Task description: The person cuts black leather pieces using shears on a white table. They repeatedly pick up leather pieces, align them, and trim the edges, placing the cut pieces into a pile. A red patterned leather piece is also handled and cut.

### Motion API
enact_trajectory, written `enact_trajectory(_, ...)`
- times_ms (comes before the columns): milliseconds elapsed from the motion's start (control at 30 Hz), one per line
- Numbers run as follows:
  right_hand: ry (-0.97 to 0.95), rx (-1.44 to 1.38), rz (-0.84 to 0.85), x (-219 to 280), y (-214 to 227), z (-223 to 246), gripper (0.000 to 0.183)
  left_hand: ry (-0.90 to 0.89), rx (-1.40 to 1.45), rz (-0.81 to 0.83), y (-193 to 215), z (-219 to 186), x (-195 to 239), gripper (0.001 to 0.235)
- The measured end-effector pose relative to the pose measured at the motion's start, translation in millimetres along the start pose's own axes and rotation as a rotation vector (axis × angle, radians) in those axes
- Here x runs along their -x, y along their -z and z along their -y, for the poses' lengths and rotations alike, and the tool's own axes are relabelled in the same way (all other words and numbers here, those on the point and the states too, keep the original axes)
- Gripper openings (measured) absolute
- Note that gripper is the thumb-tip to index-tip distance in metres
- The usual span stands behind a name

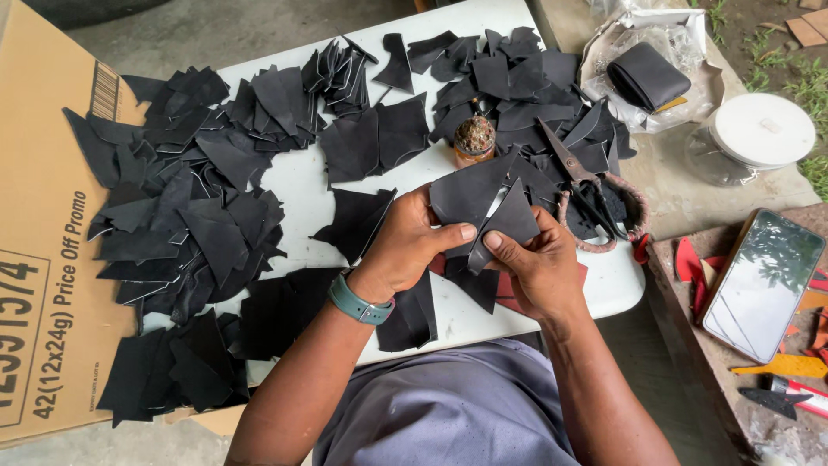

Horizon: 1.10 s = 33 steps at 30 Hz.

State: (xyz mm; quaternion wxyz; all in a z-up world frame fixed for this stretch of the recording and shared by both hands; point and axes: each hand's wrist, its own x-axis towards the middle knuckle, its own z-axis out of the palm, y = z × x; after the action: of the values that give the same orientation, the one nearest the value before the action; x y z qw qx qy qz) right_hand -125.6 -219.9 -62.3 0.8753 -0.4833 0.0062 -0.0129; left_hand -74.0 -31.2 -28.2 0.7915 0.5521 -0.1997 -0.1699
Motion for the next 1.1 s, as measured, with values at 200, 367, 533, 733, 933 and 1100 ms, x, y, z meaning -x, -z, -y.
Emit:
enact_trajectory(200, 0.014, 0.059, -0.040, 2.5, -3.6, 4.6, 0.033, 0.005, 0.016, -0.049, -3.1, 4.7, 3.7, 0.044)
enact_trajectory(367, 0.020, 0.106, -0.052, 4.4, -5.2, 5.6, 0.034, 0.011, -0.028, -0.087, -2.6, 12.8, 4.1, 0.040)
enact_trajectory(533, 0.013, 0.307, -0.066, 2.2, -3.0, 9.5, 0.032, 0.003, -0.077, -0.146, -8.0, 19.3, 3.4, 0.033)
enact_trajectory(733, -0.025, 0.394, -0.028, 2.1, 2.0, 29.6, 0.031, 0.030, -0.399, 0.037, -3.4, -22.8, -12.7, 0.031)
enact_trajectory(933, 0.098, 0.175, -0.023, -7.0, 25.7, 34.3, 0.015, 0.058, -0.073, 0.020, -22.2, -14.3, -28.1, 0.033)
enact_trajectory(1100, 0.127, 0.103, -0.035, -5.7, 26.5, 34.1, 0.011, -0.046, 0.071, 0.039, -27.0, -5.8, -26.2, 0.035)
